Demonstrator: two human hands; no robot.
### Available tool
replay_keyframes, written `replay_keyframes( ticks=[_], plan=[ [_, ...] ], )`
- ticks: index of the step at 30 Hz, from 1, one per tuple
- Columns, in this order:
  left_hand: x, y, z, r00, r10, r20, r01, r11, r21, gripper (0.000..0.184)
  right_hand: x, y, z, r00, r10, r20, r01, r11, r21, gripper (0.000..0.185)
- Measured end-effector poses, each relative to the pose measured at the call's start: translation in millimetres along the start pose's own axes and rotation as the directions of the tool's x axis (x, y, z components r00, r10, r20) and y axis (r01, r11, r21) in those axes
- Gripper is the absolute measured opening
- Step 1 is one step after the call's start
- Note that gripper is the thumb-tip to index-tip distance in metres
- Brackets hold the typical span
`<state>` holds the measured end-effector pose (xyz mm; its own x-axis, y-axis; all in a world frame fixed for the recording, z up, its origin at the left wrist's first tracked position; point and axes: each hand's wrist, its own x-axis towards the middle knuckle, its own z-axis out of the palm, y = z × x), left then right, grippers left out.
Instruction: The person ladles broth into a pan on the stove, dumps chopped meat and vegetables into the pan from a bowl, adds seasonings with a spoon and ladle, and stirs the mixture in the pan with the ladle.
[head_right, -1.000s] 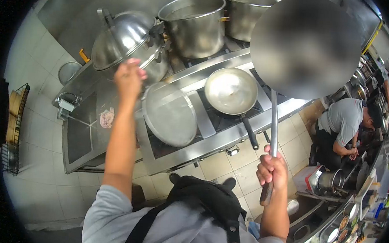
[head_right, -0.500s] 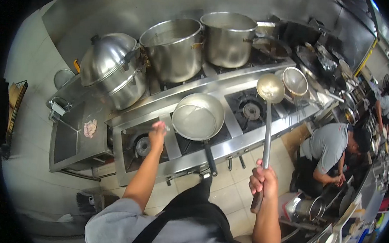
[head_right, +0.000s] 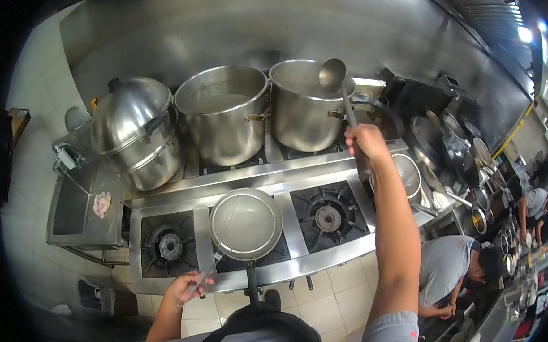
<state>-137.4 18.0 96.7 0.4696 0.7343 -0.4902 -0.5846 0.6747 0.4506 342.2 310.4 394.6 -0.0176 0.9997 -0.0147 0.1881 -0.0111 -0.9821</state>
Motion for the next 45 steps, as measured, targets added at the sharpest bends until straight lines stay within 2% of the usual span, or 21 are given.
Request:
replay_keyframes(
  ticks=[2, 5, 8, 10, 12, 13, 14, 15, 16, 19, 20, 23, 24, 27, 28, 31, 34, 37, 43, 45],
  plan=[
    [-6.9, -5.0, 29.9, 0.998, 0.013, -0.066, -0.001, 0.985, 0.172, 0.041, 43.6, -2.5, 0.8, 0.999, -0.006, -0.038, -0.002, 0.979, -0.206, 0.017],
    [-6.2, -14.0, 41.8, 0.997, -0.009, -0.073, 0.012, 0.999, 0.034, 0.041, 110.5, 4.2, 3.4, 0.999, -0.010, -0.034, -0.004, 0.917, -0.399, 0.015],
    [-7.5, -26.6, 64.7, 0.992, 0.066, -0.106, -0.065, 0.998, 0.017, 0.045, 174.0, 13.7, 5.2, 1.000, -0.013, 0.000, 0.012, 0.870, -0.493, 0.016],
    [-8.9, -41.3, 83.6, 0.979, 0.122, -0.162, -0.125, 0.992, -0.007, 0.045, 195.8, 3.4, 6.6, 0.988, 0.034, 0.153, 0.076, 0.750, -0.657, 0.016],
    [-9.9, -55.8, 100.5, 0.966, 0.202, -0.162, -0.206, 0.979, -0.009, 0.046, 200.1, -3.8, 10.5, 0.992, 0.109, 0.062, -0.053, 0.814, -0.579, 0.015],
    [-11.2, -65.0, 113.3, 0.957, 0.241, -0.163, -0.246, 0.969, -0.013, 0.046, 214.1, 0.5, 5.9, 0.961, 0.261, 0.093, -0.214, 0.912, -0.351, 0.013],
    [-13.3, -71.7, 128.5, 0.946, 0.271, -0.176, -0.281, 0.959, -0.029, 0.046, 234.7, 5.0, -3.2, 0.903, 0.398, 0.162, -0.384, 0.917, -0.110, 0.012],
    [-12.9, -79.4, 141.2, 0.932, 0.308, -0.190, -0.321, 0.946, -0.041, 0.046, 251.0, 8.4, -16.8, 0.823, 0.506, 0.260, -0.547, 0.829, 0.117, 0.011],
    [-13.2, -88.6, 152.8, 0.918, 0.341, -0.205, -0.358, 0.932, -0.054, 0.046, 253.2, 7.1, -33.1, 0.706, 0.495, 0.506, -0.689, 0.644, 0.331, 0.011],
    [-8.2, -107.9, 191.1, 0.866, 0.426, -0.263, -0.452, 0.891, -0.048, 0.045, 244.9, 3.1, -57.4, 0.766, 0.292, 0.573, -0.643, 0.384, 0.663, 0.025],
    [-5.4, -112.5, 198.9, 0.854, 0.444, -0.270, -0.472, 0.881, -0.043, 0.045, 234.9, 0.1, -64.0, 0.775, 0.195, 0.602, -0.628, 0.347, 0.696, 0.044],
    [6.5, -124.4, 221.3, 0.813, 0.484, -0.324, -0.509, 0.861, 0.006, 0.044, 221.9, -10.4, -75.9, 0.781, 0.118, 0.613, -0.609, 0.359, 0.707, 0.053],
    [11.4, -128.0, 231.5, 0.797, 0.501, -0.338, -0.535, 0.845, -0.012, 0.047, 216.0, -15.7, -79.8, 0.784, 0.115, 0.610, -0.611, 0.319, 0.725, 0.053],
    [24.2, -135.5, 248.3, 0.778, 0.526, -0.344, -0.569, 0.822, -0.029, 0.047, 209.5, -21.4, -88.9, 0.787, 0.086, 0.611, -0.608, 0.281, 0.743, 0.051],
    [27.9, -137.0, 252.8, 0.775, 0.535, -0.337, -0.574, 0.819, -0.020, 0.046, 200.9, -26.5, -91.0, 0.799, 0.095, 0.594, -0.593, 0.289, 0.752, 0.044],
    [37.7, -139.2, 260.7, 0.768, 0.555, -0.319, -0.586, 0.810, -0.004, 0.046, 197.3, -25.5, -94.6, 0.812, 0.001, 0.584, -0.538, 0.390, 0.747, 0.035],
    [46.1, -140.1, 265.9, 0.766, 0.561, -0.313, -0.590, 0.807, 0.002, 0.045, 193.2, -28.7, -99.0, 0.821, 0.062, 0.568, -0.537, 0.425, 0.729, 0.023],
    [53.5, -140.8, 261.0, 0.781, 0.567, -0.263, -0.587, 0.809, 0.002, 0.047, 182.0, -32.5, -104.9, 0.803, 0.027, 0.596, -0.555, 0.402, 0.729, 0.065],
    [57.6, -134.0, 253.9, 0.806, 0.544, -0.232, -0.558, 0.830, 0.007, 0.042, 156.6, -49.5, -105.8, 0.813, 0.004, 0.582, -0.537, 0.392, 0.747, 0.063],
    [57.7, -130.8, 250.8, 0.816, 0.527, -0.235, -0.541, 0.841, 0.008, 0.038, 145.8, -59.2, -107.0, 0.786, 0.016, 0.618, -0.572, 0.399, 0.717, 0.062]
  ],
)
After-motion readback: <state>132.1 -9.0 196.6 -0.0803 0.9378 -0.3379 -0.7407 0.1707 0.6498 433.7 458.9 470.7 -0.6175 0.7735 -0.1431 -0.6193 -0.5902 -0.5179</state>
